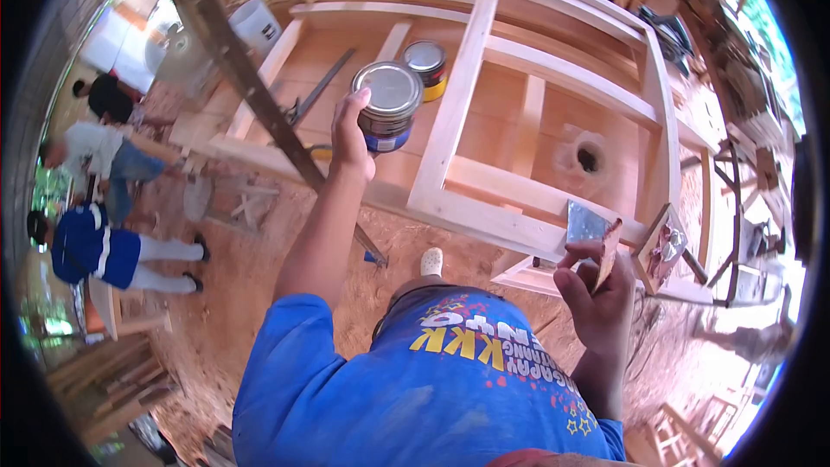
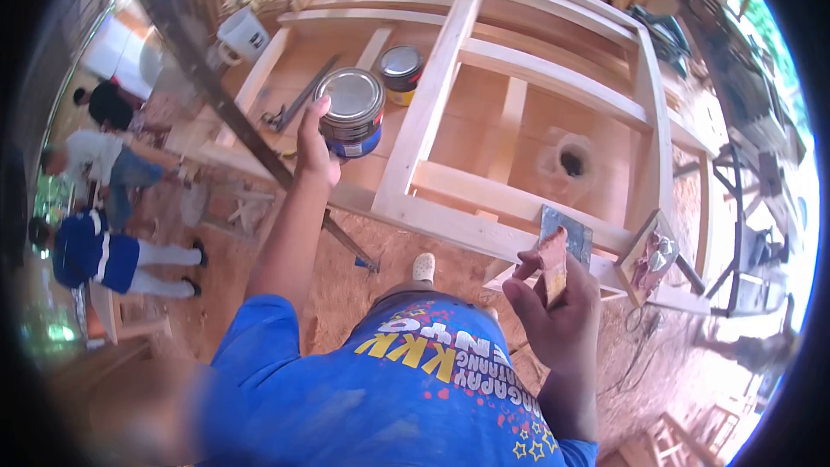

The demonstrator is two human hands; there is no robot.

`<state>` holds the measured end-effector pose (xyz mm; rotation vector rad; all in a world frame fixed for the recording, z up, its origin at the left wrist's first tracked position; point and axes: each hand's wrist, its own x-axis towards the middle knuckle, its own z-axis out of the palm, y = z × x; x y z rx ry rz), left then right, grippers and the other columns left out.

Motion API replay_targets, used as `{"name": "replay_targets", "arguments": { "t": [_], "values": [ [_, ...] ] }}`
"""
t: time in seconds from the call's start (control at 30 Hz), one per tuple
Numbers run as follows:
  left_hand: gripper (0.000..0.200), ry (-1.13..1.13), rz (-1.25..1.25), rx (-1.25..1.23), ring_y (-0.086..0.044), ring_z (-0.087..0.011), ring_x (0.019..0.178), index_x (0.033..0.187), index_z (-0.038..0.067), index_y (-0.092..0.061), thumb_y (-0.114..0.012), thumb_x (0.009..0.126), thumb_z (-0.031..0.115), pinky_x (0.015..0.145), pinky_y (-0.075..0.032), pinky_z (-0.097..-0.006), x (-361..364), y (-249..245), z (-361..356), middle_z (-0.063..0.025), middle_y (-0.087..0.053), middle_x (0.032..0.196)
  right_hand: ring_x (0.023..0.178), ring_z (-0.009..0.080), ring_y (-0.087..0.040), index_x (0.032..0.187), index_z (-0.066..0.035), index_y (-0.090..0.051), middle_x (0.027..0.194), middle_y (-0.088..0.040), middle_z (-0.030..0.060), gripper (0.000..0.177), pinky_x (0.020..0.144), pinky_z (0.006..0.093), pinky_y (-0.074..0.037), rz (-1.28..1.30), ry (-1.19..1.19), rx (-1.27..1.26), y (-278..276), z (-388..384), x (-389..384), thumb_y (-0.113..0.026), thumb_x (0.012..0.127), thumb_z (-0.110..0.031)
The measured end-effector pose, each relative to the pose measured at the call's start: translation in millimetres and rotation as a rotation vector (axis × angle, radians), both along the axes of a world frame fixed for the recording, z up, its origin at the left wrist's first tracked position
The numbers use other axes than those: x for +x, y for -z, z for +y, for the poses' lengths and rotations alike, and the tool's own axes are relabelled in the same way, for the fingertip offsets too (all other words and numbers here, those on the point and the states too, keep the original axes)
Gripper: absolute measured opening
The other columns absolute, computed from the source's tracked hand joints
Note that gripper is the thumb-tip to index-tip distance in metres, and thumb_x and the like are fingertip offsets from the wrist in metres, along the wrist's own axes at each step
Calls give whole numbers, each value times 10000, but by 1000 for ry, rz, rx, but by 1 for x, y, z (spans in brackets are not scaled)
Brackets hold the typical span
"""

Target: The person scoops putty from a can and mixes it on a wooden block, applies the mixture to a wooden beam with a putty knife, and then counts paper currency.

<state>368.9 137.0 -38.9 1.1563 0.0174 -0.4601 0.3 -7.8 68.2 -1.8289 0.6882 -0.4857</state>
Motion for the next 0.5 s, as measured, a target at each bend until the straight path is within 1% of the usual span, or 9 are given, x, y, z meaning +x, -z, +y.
{"name": "replay_targets", "arguments": {
  "t": [0.1, 0.13, 0.2, 0.27, 0.33, 0.4, 0.43, 0.47, 0.5],
  "values": [
    [675, 96, 87, -26, -644, -316, 1202, 1416, 59, -549, -691, 879, 443, 1017, -522, -477, 46, 56, -27, -160, -637, 1323, 635, 47, -551, 1114, -10, -706, 894, -695, 17, 280, 600, 227, -439, 19, 143, 112, 12, 11, -3, -817, 862, -61],
    [695, 93, 64, -13, -715, -333, 1087, 1403, 58, -565, -640, 880, 509, 942, -590, -479, 62, 90, -36, -180, -702, 1247, 656, 86, -575, 1143, -18, -710, 900, -689, 38, 312, 615, 257, -462, 46, 195, 155, 14, 14, -2, -817, 856, -75],
    [627, 155, 145, -170, -723, -338, 1066, 1383, 54, -597, -510, 937, 487, 924, -602, -466, 70, 124, -51, -179, -709, 1244, 695, 126, -609, 1163, -14, -706, 892, -688, 65, 333, 637, 291, -485, 95, 196, 74, 30, 15, -4, -815, 861, -103],
    [658, 366, 227, -243, -717, -348, 1085, 1370, 56, -622, -438, 940, 518, 948, -595, -485, 63, 115, -60, -163, -714, 1255, 747, 191, -652, 1176, -9, -700, 888, -691, 107, 353, 672, 335, -511, 186, 225, 22, 21, 15, -6, -813, 866, -135],
    [678, 315, 294, -165, -709, -352, 1122, 1375, 51, -621, -384, 945, 518, 985, -581, -504, 49, 108, -63, -158, -717, 1263, 806, 289, -697, 1199, 1, -683, 905, -704, 177, 382, 719, 383, -533, 228, 237, -6, 11, 17, -2, -809, 887, -180],
    [702, 308, 300, -130, -702, -356, 1158, 1381, 46, -620, -330, 951, 518, 1022, -567, -523, 35, 103, -61, -153, -719, 1271, 810, 315, -698, 1207, -2, -677, 909, -708, 185, 387, 725, 389, -535, 162, 242, -40, 0, 15, -3, -808, 897, -192],
    [683, 368, 244, -199, -691, -342, 1187, 1400, 44, -605, -350, 957, 497, 1043, -557, -498, 34, 111, -58, -147, -716, 1282, 812, 327, -699, 1211, -3, -674, 911, -711, 189, 389, 728, 391, -536, 130, 225, -53, -6, 14, -5, -808, 902, -198],
    [651, 398, 221, -197, -678, -323, 1213, 1392, 41, -602, -355, 971, 471, 1059, -547, -473, 26, 105, -56, -150, -704, 1302, 797, 269, -690, 1219, -2, -669, 889, -702, 156, 396, 736, 390, -535, 146, 223, -27, -10, 12, -9, -803, 924, -230],
    [608, 377, 147, -69, -676, -310, 1211, 1361, 37, -612, -356, 991, 445, 1050, -555, -459, 17, 96, -53, -150, -702, 1281, 802, 244, -678, 1230, -4, -664, 886, -693, 137, 404, 739, 385, -534, 126, 229, 39, -10, 11, -17, -794, 935, -247]
  ]
}}
